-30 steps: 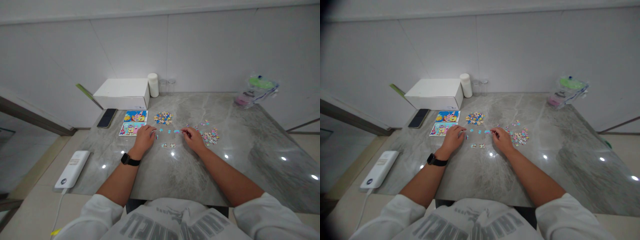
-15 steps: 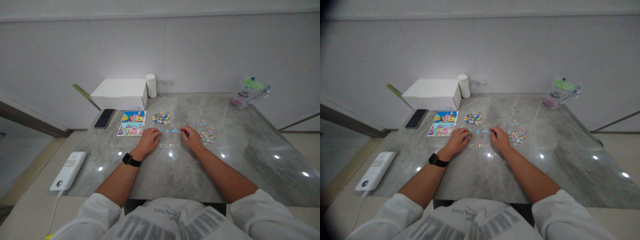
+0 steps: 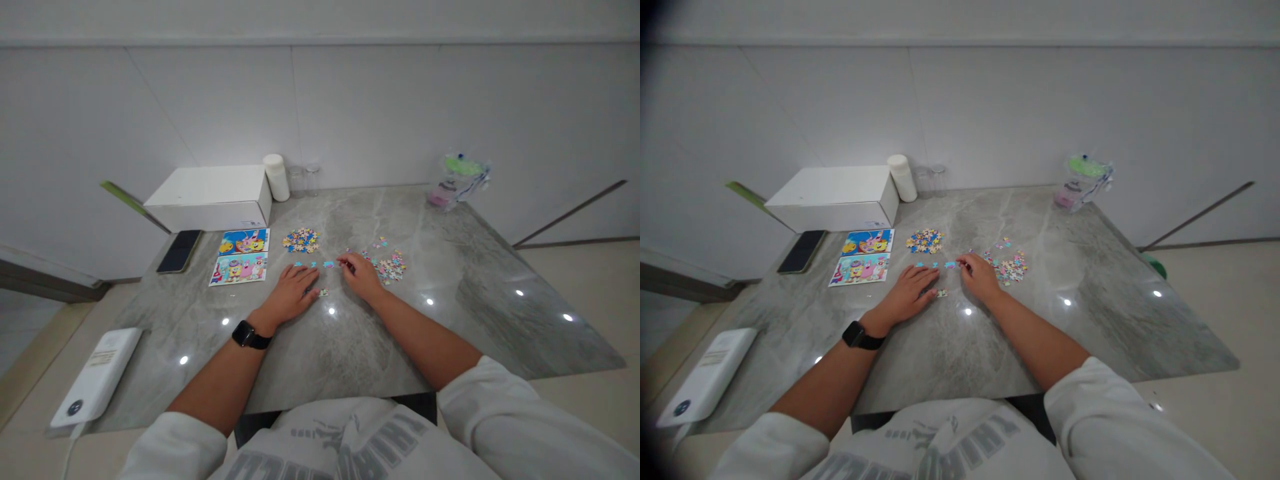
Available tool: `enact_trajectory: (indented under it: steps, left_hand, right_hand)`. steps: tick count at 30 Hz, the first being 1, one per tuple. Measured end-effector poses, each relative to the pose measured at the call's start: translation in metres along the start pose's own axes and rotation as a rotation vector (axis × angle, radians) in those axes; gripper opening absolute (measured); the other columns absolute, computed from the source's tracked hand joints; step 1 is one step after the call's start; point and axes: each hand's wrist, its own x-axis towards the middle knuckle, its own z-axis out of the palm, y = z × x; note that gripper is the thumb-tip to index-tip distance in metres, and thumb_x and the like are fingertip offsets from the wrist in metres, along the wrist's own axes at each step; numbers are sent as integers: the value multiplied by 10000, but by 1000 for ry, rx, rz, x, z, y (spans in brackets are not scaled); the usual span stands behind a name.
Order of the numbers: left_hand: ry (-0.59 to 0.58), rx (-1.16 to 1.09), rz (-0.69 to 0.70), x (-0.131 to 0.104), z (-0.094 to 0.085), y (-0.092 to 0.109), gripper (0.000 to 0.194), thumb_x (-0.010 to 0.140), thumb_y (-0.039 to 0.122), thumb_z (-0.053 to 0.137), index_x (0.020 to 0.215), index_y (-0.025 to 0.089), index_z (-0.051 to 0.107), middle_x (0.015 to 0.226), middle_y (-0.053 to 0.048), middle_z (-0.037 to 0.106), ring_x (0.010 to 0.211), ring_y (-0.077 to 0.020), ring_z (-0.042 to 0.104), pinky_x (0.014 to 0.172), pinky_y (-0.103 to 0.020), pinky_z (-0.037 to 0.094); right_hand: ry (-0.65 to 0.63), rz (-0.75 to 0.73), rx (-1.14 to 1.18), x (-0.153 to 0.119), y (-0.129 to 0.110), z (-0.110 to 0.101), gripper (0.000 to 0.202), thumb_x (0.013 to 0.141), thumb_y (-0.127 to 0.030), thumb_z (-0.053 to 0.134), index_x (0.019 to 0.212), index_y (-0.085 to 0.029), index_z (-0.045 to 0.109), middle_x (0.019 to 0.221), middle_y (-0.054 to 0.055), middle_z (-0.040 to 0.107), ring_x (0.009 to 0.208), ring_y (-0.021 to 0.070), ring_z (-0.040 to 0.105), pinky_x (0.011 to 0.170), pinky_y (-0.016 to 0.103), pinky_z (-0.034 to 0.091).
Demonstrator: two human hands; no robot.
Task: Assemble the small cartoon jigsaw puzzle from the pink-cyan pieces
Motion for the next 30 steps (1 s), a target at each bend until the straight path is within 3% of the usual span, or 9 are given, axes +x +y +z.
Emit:
enact_trajectory:
  steps: [10, 18, 30]
  left_hand:
    - [19, -18, 3, -3, -8, -4, 498, 1077, 435, 482, 1544, 280, 564, 1585, -77, 592, 1473, -303, 502, 1308, -593, 259]
    - [281, 33, -256, -8, -11, -37, 389, 1035, 337, 485, 1346, 239, 698, 1337, -121, 700, 1238, -302, 631, 1121, -507, 484]
    - [264, 101, -300, -3, 4, -40, 333, 1016, 371, 552, 1259, 255, 749, 1321, -100, 678, 1217, -303, 612, 1112, -511, 456]
  right_hand:
    - [-11, -5, 22, 0, 0, -2, 244, 941, -167, 550, 1078, -243, 737, 1053, 67, 755, 935, 220, 674, 927, 377, 531]
    - [-2, 16, 24, 1, 3, -2, 261, 918, -157, 547, 1079, -246, 732, 1024, 53, 749, 918, 213, 671, 897, 357, 520]
    - [-22, 17, 39, 0, 1, -1, 236, 942, -173, 552, 1067, -244, 740, 1012, 49, 746, 902, 203, 662, 873, 342, 509]
